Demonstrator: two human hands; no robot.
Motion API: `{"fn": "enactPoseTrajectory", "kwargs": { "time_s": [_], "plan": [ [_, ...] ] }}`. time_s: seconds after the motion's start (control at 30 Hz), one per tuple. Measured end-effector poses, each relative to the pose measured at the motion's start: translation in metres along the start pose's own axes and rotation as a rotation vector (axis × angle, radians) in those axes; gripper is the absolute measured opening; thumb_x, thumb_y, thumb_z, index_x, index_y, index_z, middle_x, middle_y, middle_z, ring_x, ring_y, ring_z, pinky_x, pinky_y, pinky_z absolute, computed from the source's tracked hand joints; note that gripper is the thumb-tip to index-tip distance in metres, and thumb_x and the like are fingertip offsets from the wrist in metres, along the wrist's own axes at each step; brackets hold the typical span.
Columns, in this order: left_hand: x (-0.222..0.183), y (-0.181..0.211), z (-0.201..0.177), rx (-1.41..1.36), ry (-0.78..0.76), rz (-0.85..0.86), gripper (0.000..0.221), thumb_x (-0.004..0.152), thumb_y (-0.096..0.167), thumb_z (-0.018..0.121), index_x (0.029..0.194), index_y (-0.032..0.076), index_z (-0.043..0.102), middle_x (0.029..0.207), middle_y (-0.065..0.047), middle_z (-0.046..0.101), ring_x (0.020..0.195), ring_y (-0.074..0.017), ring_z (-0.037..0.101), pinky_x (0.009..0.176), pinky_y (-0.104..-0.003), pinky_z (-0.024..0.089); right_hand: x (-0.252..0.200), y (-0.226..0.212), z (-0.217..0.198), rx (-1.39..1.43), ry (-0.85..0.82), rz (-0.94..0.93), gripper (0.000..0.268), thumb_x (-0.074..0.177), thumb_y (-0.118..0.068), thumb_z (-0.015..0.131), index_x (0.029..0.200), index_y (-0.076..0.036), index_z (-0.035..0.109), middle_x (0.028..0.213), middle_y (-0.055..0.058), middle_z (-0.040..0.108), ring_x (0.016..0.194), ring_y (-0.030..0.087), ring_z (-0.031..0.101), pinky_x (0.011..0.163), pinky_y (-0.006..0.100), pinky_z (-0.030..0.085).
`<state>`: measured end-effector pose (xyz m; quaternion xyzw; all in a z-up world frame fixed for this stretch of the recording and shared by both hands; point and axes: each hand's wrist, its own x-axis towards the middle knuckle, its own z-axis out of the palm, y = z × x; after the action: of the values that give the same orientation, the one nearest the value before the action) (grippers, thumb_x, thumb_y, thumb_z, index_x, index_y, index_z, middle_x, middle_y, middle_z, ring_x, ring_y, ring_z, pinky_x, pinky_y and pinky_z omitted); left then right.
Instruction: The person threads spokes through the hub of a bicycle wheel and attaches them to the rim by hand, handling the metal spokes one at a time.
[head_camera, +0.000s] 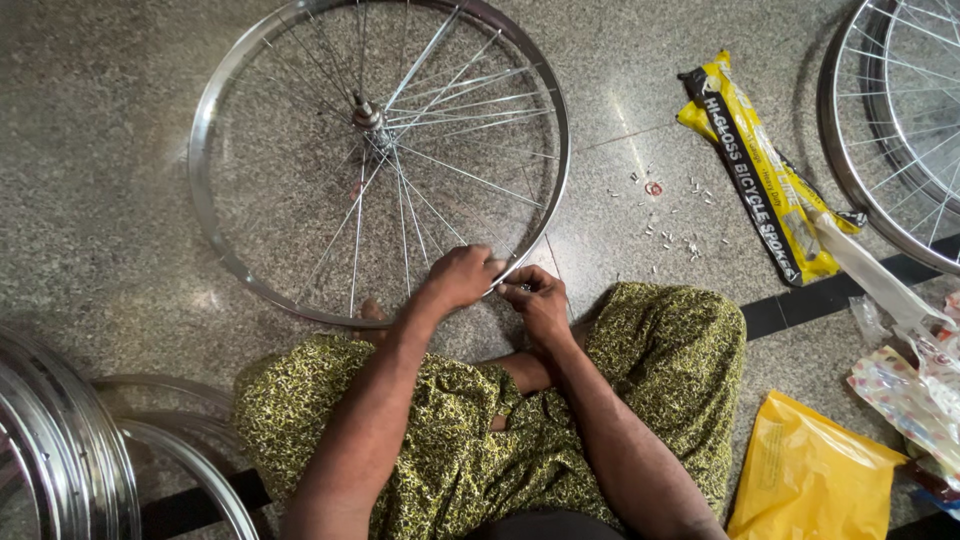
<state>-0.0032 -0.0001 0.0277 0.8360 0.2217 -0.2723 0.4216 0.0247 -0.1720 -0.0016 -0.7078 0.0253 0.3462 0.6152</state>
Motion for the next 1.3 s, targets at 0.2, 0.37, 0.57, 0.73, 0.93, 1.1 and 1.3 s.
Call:
{"fn": "enactPoseTrajectory", "kwargs": {
  "time_s": [0.2, 0.37, 0.57, 0.73, 0.93, 1.1, 1.3],
  "plan": [
    [0.006, -0.006, 0.01, 0.126, 0.043, -0.029, 0.044, 0.114, 0.04, 0.04, 0.108, 0.007, 0.067, 0.08, -0.007, 0.057, 0.064, -0.0188, 0.049, 0.062, -0.039, 0.047, 0.003, 0.003, 0.0, 0.051, -0.021, -0.049, 0.01, 0.086, 0.0, 0.076, 0.09, -0.005, 0.069, 0.081, 0.002, 0.069, 0.066, 0.009, 0.055, 0.06, 0.025, 0.047],
    [0.037, -0.036, 0.007, -0.24, 0.112, 0.088, 0.035, 0.11, 0.03, 0.046, 0.121, 0.001, 0.062, 0.097, -0.01, 0.065, 0.075, -0.0154, 0.066, 0.067, -0.035, 0.056, 0.022, 0.011, -0.026, 0.371, 0.004, 0.032, 0.005, 0.102, -0.002, 0.059, 0.098, -0.003, 0.061, 0.079, 0.005, 0.059, 0.068, 0.015, 0.052, 0.062, 0.025, 0.047],
    [0.007, -0.01, 0.019, -0.173, -0.014, -0.024, 0.032, 0.109, 0.023, 0.042, 0.124, -0.001, 0.057, 0.078, -0.011, 0.062, 0.055, -0.0163, 0.054, 0.046, -0.033, 0.046, 0.023, -0.001, -0.052, 0.812, 0.108, 0.161, 0.039, 0.106, -0.007, 0.037, 0.14, 0.008, 0.05, 0.092, 0.013, 0.065, 0.073, 0.016, 0.06, 0.065, 0.024, 0.053],
    [-0.002, -0.027, 0.017, 0.19, -0.054, 0.009, 0.034, 0.111, 0.02, 0.042, 0.103, -0.001, 0.068, 0.069, -0.007, 0.055, 0.05, -0.0115, 0.044, 0.044, -0.03, 0.038, 0.029, 0.011, -0.053, 0.668, 0.048, 0.014, 0.04, 0.109, -0.007, 0.048, 0.146, 0.008, 0.051, 0.092, 0.01, 0.064, 0.072, 0.014, 0.058, 0.06, 0.024, 0.052],
    [-0.048, -0.068, -0.037, -0.1, -0.288, -0.244, 0.019, 0.108, 0.022, 0.049, 0.113, 0.004, 0.054, 0.073, -0.008, 0.057, 0.051, -0.0165, 0.05, 0.042, -0.033, 0.039, 0.026, -0.007, -0.047, 0.815, 0.29, 0.03, 0.043, 0.104, -0.006, 0.039, 0.143, 0.009, 0.048, 0.101, 0.019, 0.065, 0.081, 0.024, 0.066, 0.072, 0.036, 0.063],
    [-0.06, -0.072, -0.032, 0.239, -0.274, -0.16, 0.025, 0.108, 0.025, 0.048, 0.12, 0.007, 0.061, 0.082, -0.005, 0.061, 0.059, -0.0121, 0.053, 0.049, -0.029, 0.045, 0.039, 0.001, -0.055, 0.84, 0.224, -0.097, 0.038, 0.108, -0.009, 0.042, 0.143, 0.006, 0.046, 0.106, 0.02, 0.063, 0.085, 0.025, 0.064, 0.077, 0.038, 0.061],
    [-0.064, -0.054, -0.043, 0.309, -0.15, -0.168, 0.034, 0.106, 0.028, 0.053, 0.127, 0.003, 0.059, 0.083, -0.004, 0.063, 0.059, -0.0099, 0.057, 0.053, -0.028, 0.051, 0.054, 0.018, -0.059, 0.861, 0.201, -0.184, 0.041, 0.112, -0.014, 0.042, 0.145, 0.009, 0.045, 0.109, 0.02, 0.063, 0.09, 0.026, 0.065, 0.081, 0.039, 0.06]
  ]
}}
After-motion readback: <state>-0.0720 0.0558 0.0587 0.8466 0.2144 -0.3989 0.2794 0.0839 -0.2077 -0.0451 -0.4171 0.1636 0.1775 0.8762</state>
